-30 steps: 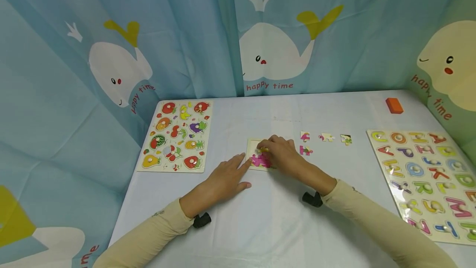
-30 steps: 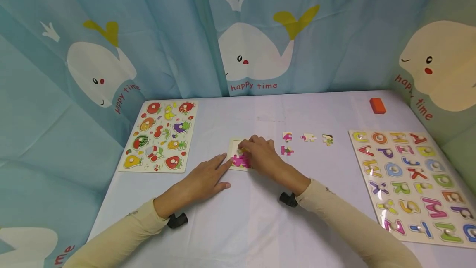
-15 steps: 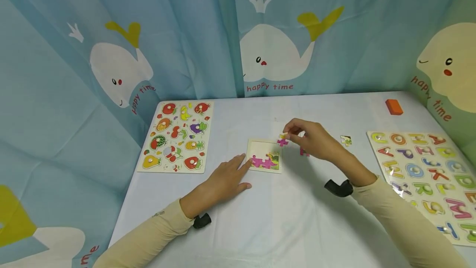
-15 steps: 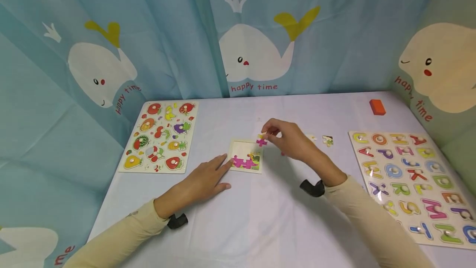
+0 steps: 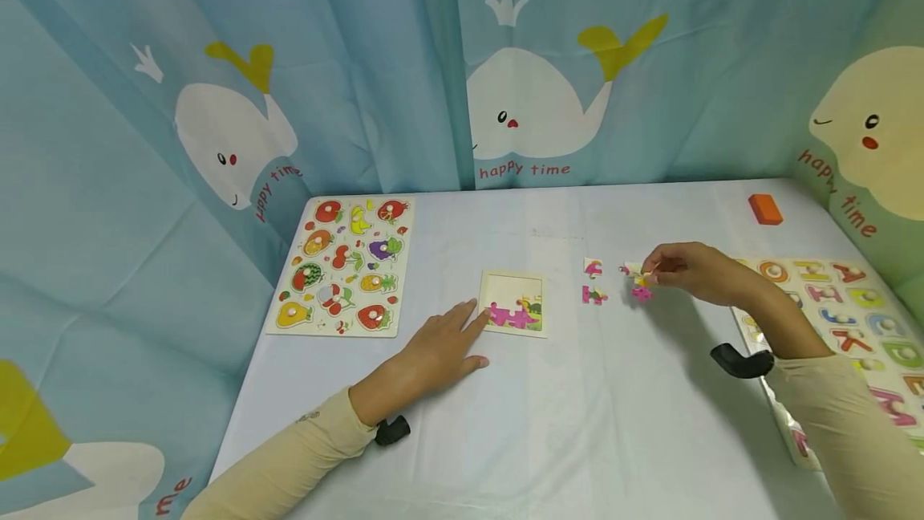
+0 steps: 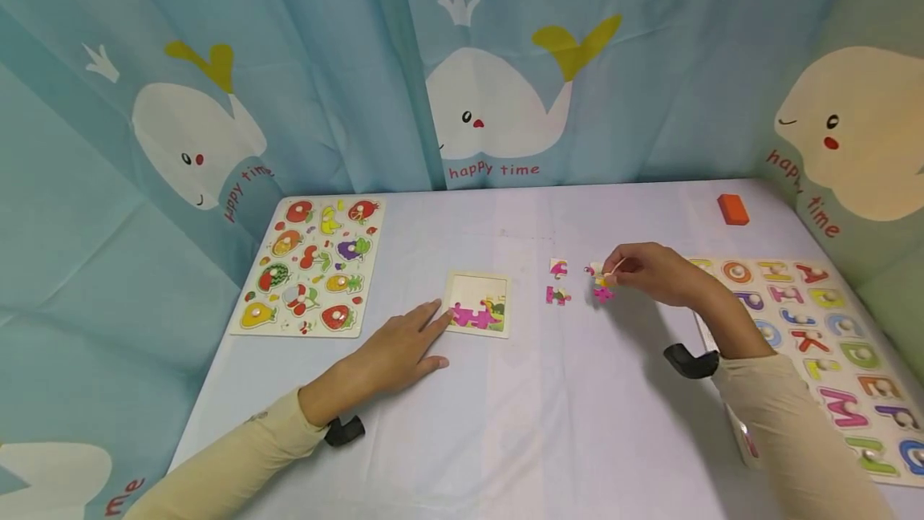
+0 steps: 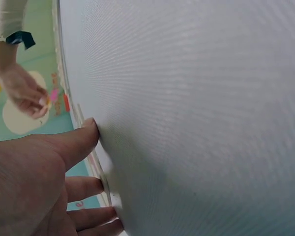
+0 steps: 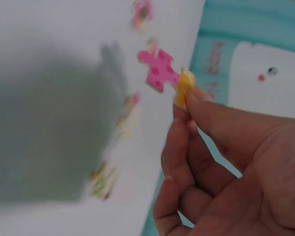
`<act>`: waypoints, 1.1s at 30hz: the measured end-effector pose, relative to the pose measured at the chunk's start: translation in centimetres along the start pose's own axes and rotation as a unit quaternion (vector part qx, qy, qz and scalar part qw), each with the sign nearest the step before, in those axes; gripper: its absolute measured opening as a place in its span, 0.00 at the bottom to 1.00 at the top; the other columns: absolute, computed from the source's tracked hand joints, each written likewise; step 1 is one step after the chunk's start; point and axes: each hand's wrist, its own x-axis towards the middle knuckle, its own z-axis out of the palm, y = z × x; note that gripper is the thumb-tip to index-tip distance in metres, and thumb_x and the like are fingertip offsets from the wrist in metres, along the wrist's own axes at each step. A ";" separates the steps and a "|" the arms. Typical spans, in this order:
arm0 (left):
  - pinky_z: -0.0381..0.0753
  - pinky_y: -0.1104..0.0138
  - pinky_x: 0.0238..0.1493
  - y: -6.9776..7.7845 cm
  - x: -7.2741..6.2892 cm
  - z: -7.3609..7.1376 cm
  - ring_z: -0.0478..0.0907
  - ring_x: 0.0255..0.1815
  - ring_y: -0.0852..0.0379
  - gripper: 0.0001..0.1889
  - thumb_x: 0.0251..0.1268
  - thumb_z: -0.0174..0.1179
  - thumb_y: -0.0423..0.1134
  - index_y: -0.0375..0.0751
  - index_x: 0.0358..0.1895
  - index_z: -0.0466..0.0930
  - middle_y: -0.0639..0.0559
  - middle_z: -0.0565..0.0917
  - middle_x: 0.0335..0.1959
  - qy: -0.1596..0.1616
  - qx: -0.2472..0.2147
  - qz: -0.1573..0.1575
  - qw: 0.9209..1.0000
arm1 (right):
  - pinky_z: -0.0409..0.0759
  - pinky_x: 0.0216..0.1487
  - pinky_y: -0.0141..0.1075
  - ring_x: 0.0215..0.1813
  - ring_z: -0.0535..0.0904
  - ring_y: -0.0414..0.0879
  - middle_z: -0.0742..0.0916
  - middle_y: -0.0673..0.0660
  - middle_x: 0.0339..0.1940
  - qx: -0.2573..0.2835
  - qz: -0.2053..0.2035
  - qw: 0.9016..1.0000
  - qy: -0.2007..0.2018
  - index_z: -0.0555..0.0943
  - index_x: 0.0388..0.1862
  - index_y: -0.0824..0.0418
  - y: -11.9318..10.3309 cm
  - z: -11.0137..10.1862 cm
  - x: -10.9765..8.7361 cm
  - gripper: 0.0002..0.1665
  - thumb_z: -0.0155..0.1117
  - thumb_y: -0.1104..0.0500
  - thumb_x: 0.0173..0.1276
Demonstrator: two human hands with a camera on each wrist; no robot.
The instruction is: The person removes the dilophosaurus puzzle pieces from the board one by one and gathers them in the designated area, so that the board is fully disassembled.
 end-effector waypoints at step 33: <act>0.71 0.47 0.75 -0.1 0.0 0.0 0.62 0.83 0.42 0.39 0.79 0.60 0.56 0.41 0.83 0.61 0.37 0.63 0.82 0.005 -0.011 0.008 1.000 | 0.68 0.48 0.60 0.53 0.82 0.64 0.84 0.70 0.52 -0.128 0.027 0.987 0.091 0.82 0.59 0.67 -3.6 5.7 0.9 0.18 0.70 0.62 0.73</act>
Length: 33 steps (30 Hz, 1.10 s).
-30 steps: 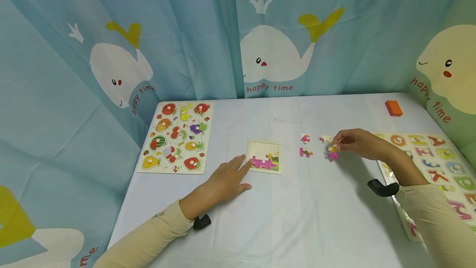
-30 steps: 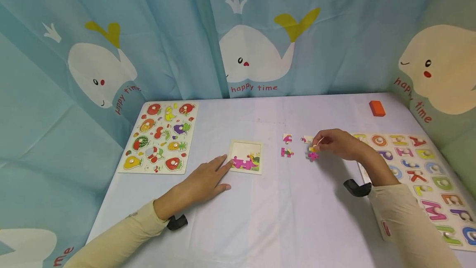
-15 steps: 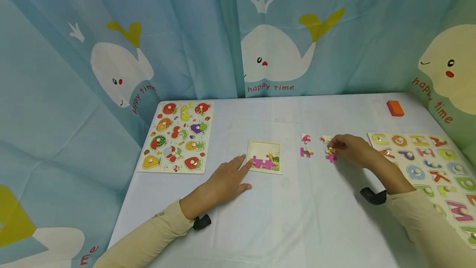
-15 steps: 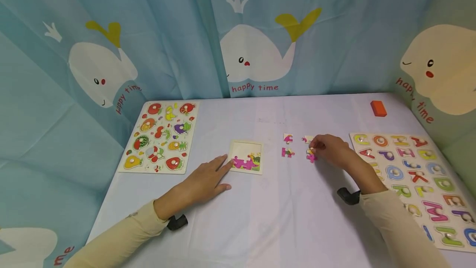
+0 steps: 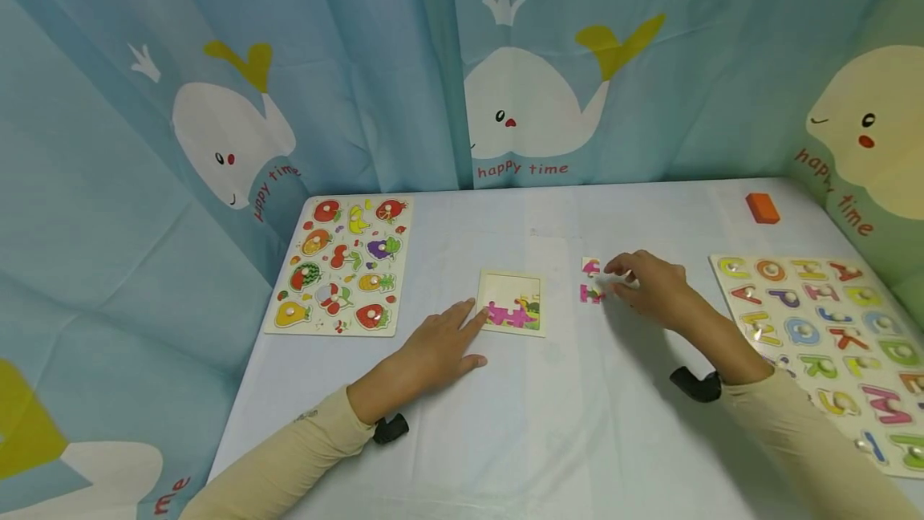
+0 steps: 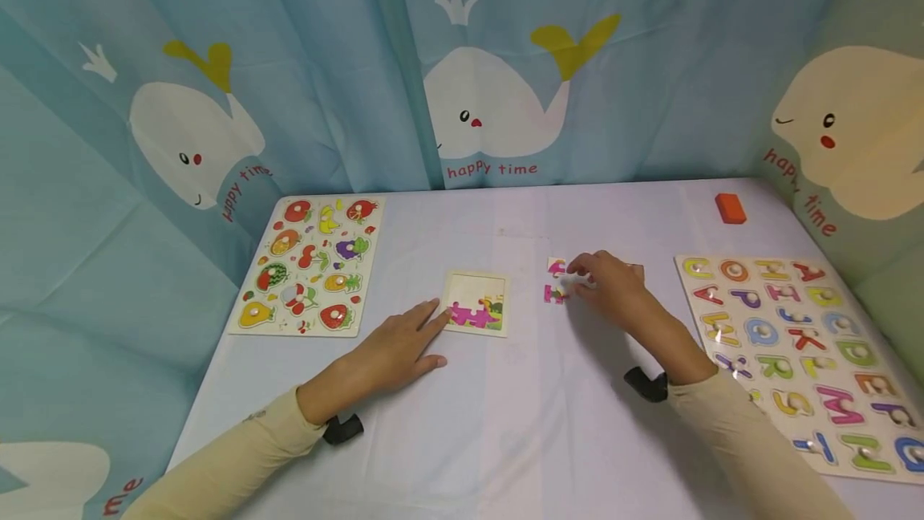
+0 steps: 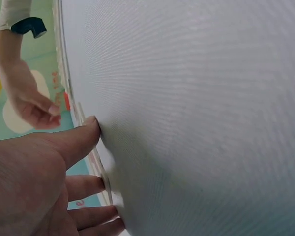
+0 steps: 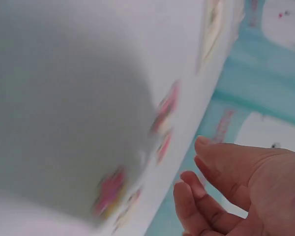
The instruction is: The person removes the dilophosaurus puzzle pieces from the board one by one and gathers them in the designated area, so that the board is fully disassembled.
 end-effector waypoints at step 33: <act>0.72 0.48 0.74 0.0 0.2 0.0 0.61 0.83 0.43 0.39 0.80 0.58 0.58 0.42 0.84 0.60 0.38 0.62 0.83 -0.013 0.021 -0.002 1.000 | 0.75 0.44 0.46 0.50 0.79 0.56 0.82 0.64 0.52 -0.030 -0.127 0.991 -0.014 0.82 0.62 0.64 -7.9 6.7 1.7 0.24 0.76 0.66 0.67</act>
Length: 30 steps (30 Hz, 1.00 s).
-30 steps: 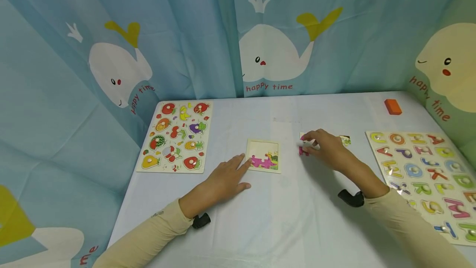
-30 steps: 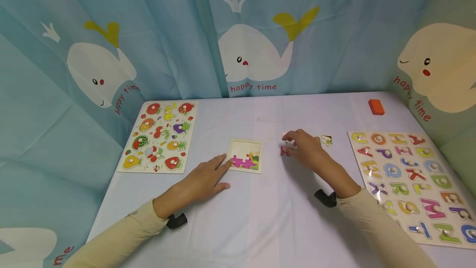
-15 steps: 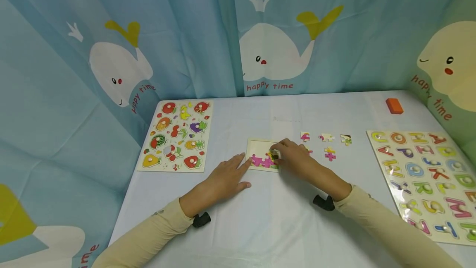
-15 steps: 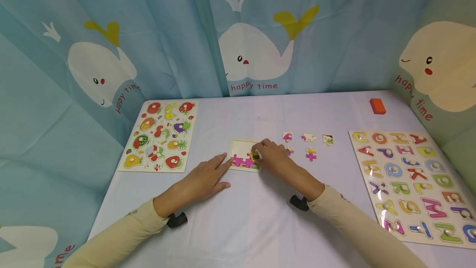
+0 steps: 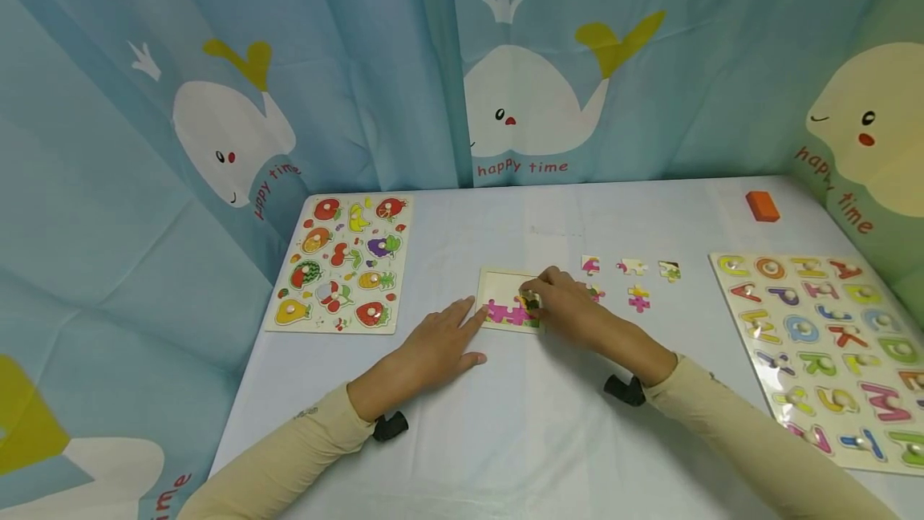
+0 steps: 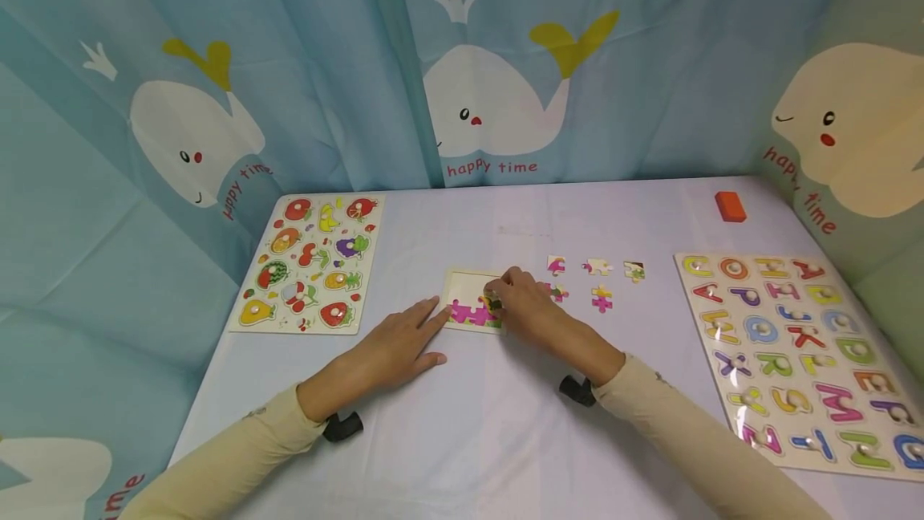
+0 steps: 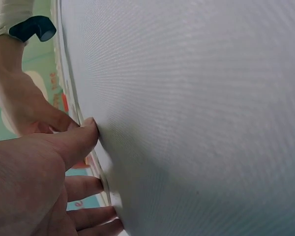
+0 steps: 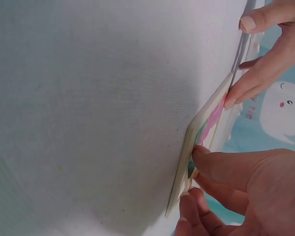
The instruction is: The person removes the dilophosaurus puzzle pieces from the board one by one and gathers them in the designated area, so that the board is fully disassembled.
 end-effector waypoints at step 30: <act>0.72 0.48 0.75 0.0 0.0 0.0 0.61 0.83 0.43 0.40 0.79 0.58 0.59 0.43 0.84 0.60 0.39 0.61 0.84 0.000 0.007 -0.001 1.000 | 0.82 0.52 0.47 0.46 0.81 0.49 0.87 0.56 0.43 0.164 0.008 0.986 0.015 0.85 0.55 0.59 2.2 0.0 -0.2 0.13 0.64 0.69 0.76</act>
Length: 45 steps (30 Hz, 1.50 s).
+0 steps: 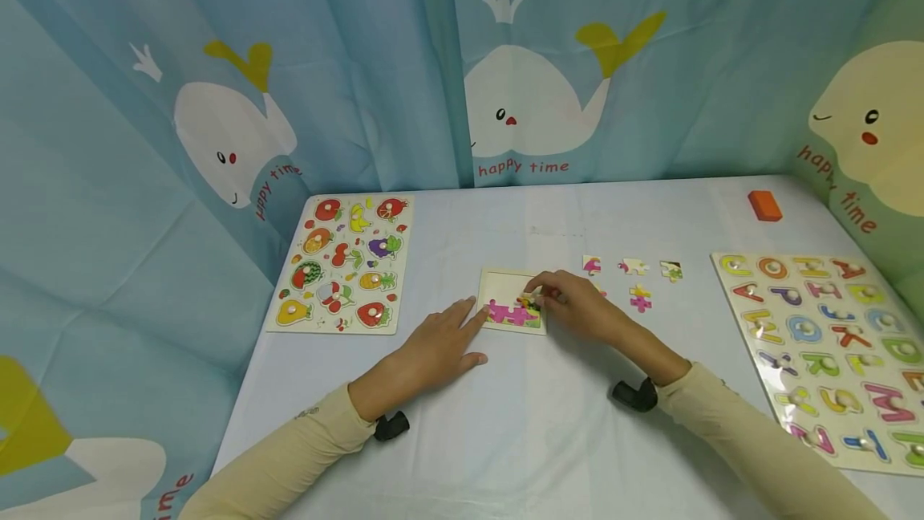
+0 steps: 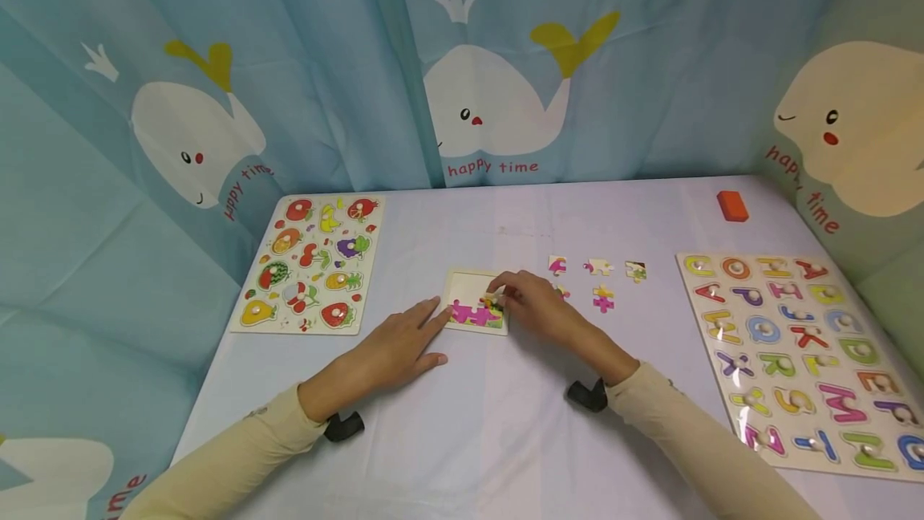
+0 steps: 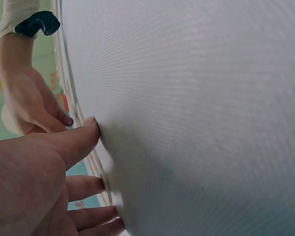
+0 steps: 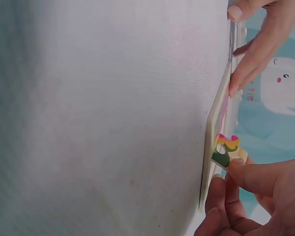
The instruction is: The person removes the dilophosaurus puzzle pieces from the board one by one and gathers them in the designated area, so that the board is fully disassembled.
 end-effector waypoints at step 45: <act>0.71 0.49 0.75 -0.2 0.0 0.1 0.61 0.83 0.43 0.40 0.79 0.59 0.58 0.42 0.84 0.60 0.38 0.62 0.83 0.009 -0.008 0.002 1.000 | 0.71 0.38 0.35 0.41 0.72 0.45 0.82 0.58 0.40 -0.100 0.119 0.987 -0.050 0.82 0.47 0.64 11.5 -13.1 -8.7 0.07 0.66 0.69 0.73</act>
